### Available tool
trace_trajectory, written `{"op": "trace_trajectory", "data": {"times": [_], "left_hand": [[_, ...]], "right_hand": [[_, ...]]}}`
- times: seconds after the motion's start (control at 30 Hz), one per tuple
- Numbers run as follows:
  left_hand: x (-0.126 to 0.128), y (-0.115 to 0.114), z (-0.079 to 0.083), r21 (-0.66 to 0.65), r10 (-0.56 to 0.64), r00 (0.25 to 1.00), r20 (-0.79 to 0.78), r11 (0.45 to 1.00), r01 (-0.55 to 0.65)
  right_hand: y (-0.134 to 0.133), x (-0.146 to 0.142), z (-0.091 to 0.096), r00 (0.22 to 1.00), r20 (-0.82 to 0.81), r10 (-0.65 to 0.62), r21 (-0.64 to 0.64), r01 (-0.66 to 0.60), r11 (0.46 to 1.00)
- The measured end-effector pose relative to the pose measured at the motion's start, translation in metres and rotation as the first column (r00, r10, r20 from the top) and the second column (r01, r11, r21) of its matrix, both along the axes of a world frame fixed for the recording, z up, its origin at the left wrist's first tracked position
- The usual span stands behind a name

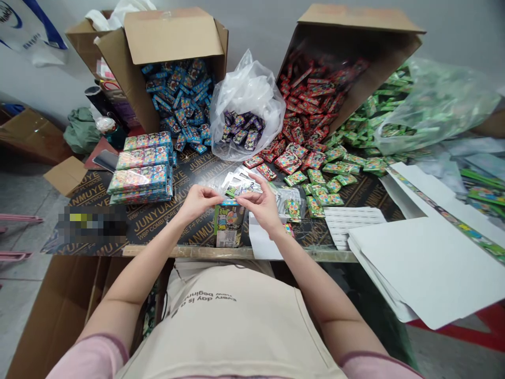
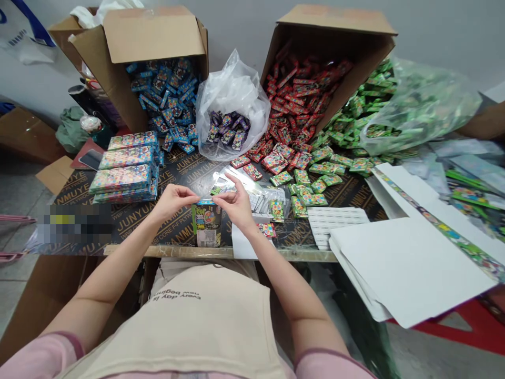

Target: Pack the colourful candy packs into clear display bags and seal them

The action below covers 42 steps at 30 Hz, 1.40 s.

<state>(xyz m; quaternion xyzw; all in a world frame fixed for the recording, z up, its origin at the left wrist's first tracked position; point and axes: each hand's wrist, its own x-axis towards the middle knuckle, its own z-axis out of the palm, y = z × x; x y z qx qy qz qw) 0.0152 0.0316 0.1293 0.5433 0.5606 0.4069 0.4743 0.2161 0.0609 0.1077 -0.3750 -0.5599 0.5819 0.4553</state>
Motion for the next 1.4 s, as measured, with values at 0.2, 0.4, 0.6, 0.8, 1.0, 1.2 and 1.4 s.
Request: {"op": "trace_trajectory", "data": {"times": [0.2, 0.4, 0.6, 0.8, 1.0, 1.2, 1.4], "left_hand": [[0.002, -0.004, 0.007, 0.249, -0.092, 0.972, -0.215, 0.957, 0.146], [-0.001, 0.002, 0.011, 0.2, -0.181, 0.959, -0.217, 0.953, 0.225], [0.005, -0.007, 0.013, 0.452, -0.108, 0.858, -0.503, 0.813, 0.368], [0.008, -0.022, 0.0, 0.603, 0.097, 0.754, -0.65, 0.67, 0.434], [0.015, -0.022, -0.008, 0.621, 0.121, 0.785, -0.608, 0.688, 0.375], [0.021, -0.02, -0.014, 0.69, 0.141, 0.836, -0.53, 0.645, 0.329], [0.016, -0.024, -0.014, 0.575, 0.092, 0.784, -0.614, 0.732, 0.364]], "right_hand": [[-0.01, 0.005, 0.004, 0.997, 0.062, -0.041, 0.074, 0.037, 0.997], [-0.01, 0.01, 0.001, 0.999, 0.042, -0.019, 0.054, 0.017, 0.998], [-0.011, 0.013, -0.002, 0.997, 0.063, -0.05, 0.134, 0.041, 0.99], [-0.019, 0.02, -0.019, 0.979, 0.146, -0.145, 0.396, 0.076, 0.915], [-0.022, 0.018, -0.016, 0.972, 0.138, -0.192, 0.388, 0.125, 0.913], [-0.028, 0.018, -0.004, 0.981, 0.163, -0.106, 0.346, 0.044, 0.937], [-0.021, 0.025, 0.013, 0.959, 0.279, -0.046, 0.353, -0.058, 0.934]]}}
